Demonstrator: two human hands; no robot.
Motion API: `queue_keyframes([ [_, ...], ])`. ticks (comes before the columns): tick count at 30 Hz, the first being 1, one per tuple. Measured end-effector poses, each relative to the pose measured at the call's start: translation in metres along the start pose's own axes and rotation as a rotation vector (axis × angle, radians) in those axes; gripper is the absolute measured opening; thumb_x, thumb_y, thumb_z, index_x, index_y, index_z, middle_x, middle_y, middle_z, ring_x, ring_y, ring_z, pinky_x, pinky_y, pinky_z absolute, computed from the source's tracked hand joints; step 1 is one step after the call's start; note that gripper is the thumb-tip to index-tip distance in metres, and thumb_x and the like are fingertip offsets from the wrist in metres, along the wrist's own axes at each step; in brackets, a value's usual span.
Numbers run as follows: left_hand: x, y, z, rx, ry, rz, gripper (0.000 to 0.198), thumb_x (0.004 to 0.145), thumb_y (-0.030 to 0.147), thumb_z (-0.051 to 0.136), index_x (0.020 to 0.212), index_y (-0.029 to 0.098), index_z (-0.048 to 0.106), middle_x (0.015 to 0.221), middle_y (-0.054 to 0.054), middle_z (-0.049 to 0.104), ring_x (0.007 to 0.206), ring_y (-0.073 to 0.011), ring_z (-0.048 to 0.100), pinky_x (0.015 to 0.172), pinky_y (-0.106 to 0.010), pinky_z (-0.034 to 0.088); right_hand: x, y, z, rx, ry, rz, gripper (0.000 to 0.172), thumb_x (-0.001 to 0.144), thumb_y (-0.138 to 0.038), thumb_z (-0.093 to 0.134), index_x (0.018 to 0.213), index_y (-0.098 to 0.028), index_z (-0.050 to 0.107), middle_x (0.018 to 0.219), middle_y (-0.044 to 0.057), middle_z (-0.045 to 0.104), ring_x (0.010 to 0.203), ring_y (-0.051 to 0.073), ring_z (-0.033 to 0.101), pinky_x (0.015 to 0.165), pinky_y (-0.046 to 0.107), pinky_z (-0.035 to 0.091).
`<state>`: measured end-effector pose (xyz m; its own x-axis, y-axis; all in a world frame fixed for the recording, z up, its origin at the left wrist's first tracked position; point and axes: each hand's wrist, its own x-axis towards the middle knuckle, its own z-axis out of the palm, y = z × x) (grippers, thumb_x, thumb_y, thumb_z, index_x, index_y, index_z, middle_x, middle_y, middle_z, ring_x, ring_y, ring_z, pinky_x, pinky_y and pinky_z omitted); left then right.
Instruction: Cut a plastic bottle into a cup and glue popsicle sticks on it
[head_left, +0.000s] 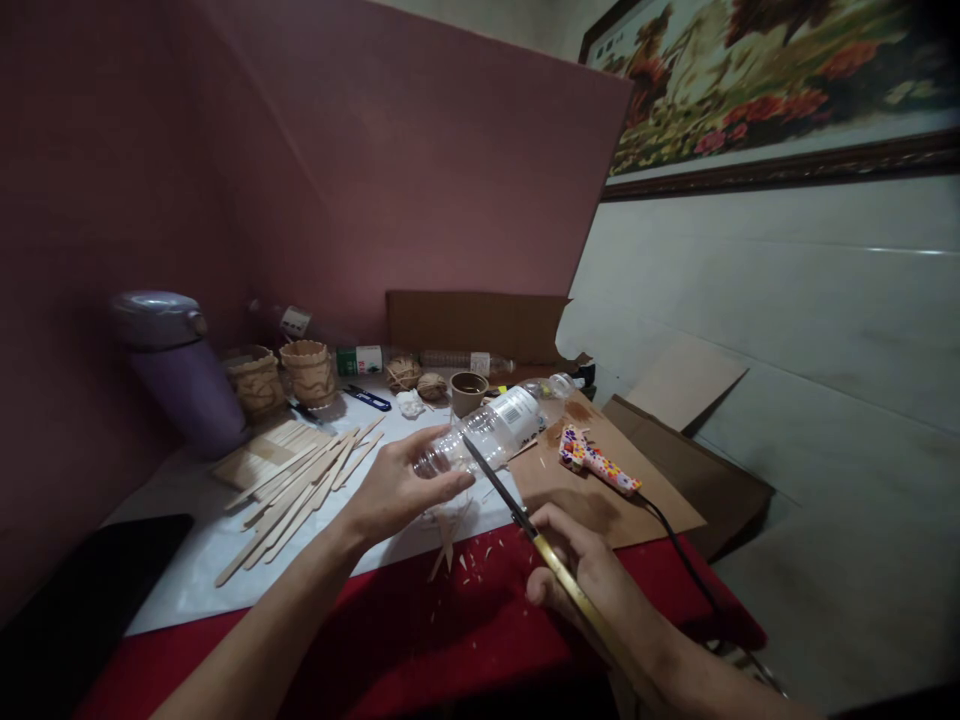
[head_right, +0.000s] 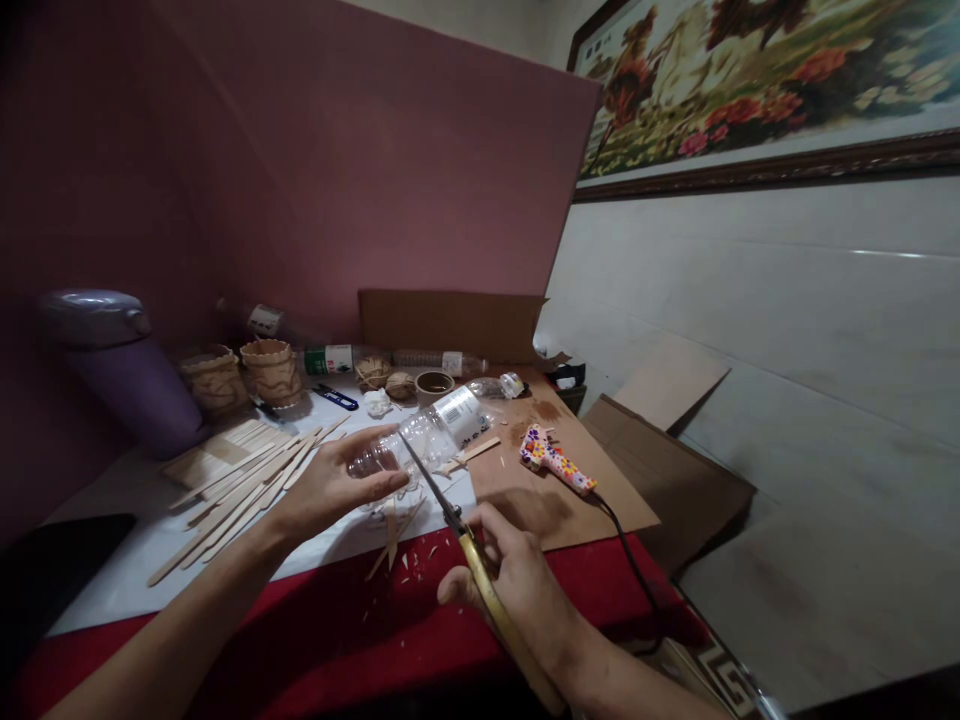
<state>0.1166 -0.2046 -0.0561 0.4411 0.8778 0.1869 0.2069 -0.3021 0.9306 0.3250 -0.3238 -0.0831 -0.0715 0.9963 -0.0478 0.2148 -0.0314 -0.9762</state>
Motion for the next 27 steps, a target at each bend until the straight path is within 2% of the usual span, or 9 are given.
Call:
queue_keyframes([
  [4, 0.000, 0.001, 0.001, 0.016, 0.005, -0.018, 0.070, 0.069, 0.050, 0.080, 0.127, 0.014, 0.065, 0.088, -0.007, 0.072, 0.076, -0.0202, 0.066, 0.068, -0.032, 0.054, 0.000, 0.004, 0.001, -0.013, 0.000, 0.007, 0.074, 0.057, -0.085, 0.068, 0.091, -0.023, 0.045, 0.051, -0.007, 0.051, 0.044, 0.006, 0.024, 0.042, 0.022, 0.015],
  [7, -0.001, 0.006, -0.001, -0.006, -0.016, 0.007, 0.068, 0.070, 0.050, 0.080, 0.127, 0.016, 0.065, 0.095, -0.008, 0.073, 0.082, -0.0217, 0.068, 0.073, -0.032, 0.054, -0.001, 0.006, 0.001, -0.028, 0.012, -0.007, 0.070, 0.061, -0.081, 0.069, 0.093, -0.023, 0.046, 0.052, -0.006, 0.053, 0.045, 0.007, 0.027, 0.043, 0.022, 0.017],
  [12, 0.002, 0.001, -0.014, -0.202, -0.054, -0.035, 0.068, 0.073, 0.058, 0.075, 0.125, 0.014, 0.067, 0.103, -0.014, 0.073, 0.089, -0.0252, 0.070, 0.076, -0.034, 0.056, -0.006, 0.007, -0.007, -0.111, 0.023, -0.058, 0.056, 0.067, -0.065, 0.078, 0.089, -0.022, 0.051, 0.052, -0.009, 0.042, 0.051, 0.009, 0.030, 0.047, 0.022, 0.020],
  [15, 0.003, -0.007, -0.018, -0.371, -0.153, -0.097, 0.067, 0.078, 0.057, 0.071, 0.130, 0.014, 0.063, 0.112, -0.017, 0.070, 0.087, -0.0246, 0.071, 0.073, -0.033, 0.057, -0.010, 0.009, -0.010, -0.091, 0.008, -0.101, 0.053, 0.068, -0.063, 0.078, 0.090, -0.022, 0.054, 0.057, -0.009, 0.036, 0.052, 0.009, 0.035, 0.048, 0.023, 0.024],
  [18, 0.003, -0.006, -0.015, -0.432, -0.262, -0.136, 0.070, 0.076, 0.048, 0.077, 0.135, 0.015, 0.060, 0.111, -0.016, 0.070, 0.079, -0.0220, 0.071, 0.068, -0.033, 0.058, -0.012, 0.008, -0.010, -0.064, -0.004, -0.093, 0.054, 0.067, -0.064, 0.078, 0.091, -0.022, 0.054, 0.061, -0.008, 0.033, 0.053, 0.010, 0.035, 0.048, 0.022, 0.027],
  [23, 0.000, 0.005, -0.006, -0.326, -0.155, -0.087, 0.063, 0.069, 0.041, 0.083, 0.125, 0.015, 0.067, 0.101, -0.010, 0.072, 0.072, -0.0155, 0.064, 0.063, -0.027, 0.055, -0.010, 0.004, -0.006, -0.004, -0.001, -0.061, 0.058, 0.064, -0.064, 0.080, 0.091, -0.021, 0.051, 0.062, -0.008, 0.035, 0.053, 0.008, 0.032, 0.047, 0.021, 0.022],
  [27, 0.000, 0.006, -0.002, -0.252, -0.148, -0.048, 0.061, 0.070, 0.043, 0.083, 0.123, 0.016, 0.068, 0.094, -0.007, 0.073, 0.074, -0.0163, 0.064, 0.064, -0.026, 0.053, -0.005, 0.006, -0.004, -0.006, 0.003, -0.086, 0.061, 0.064, -0.068, 0.078, 0.093, -0.021, 0.052, 0.058, -0.008, 0.036, 0.056, 0.009, 0.032, 0.050, 0.022, 0.024],
])
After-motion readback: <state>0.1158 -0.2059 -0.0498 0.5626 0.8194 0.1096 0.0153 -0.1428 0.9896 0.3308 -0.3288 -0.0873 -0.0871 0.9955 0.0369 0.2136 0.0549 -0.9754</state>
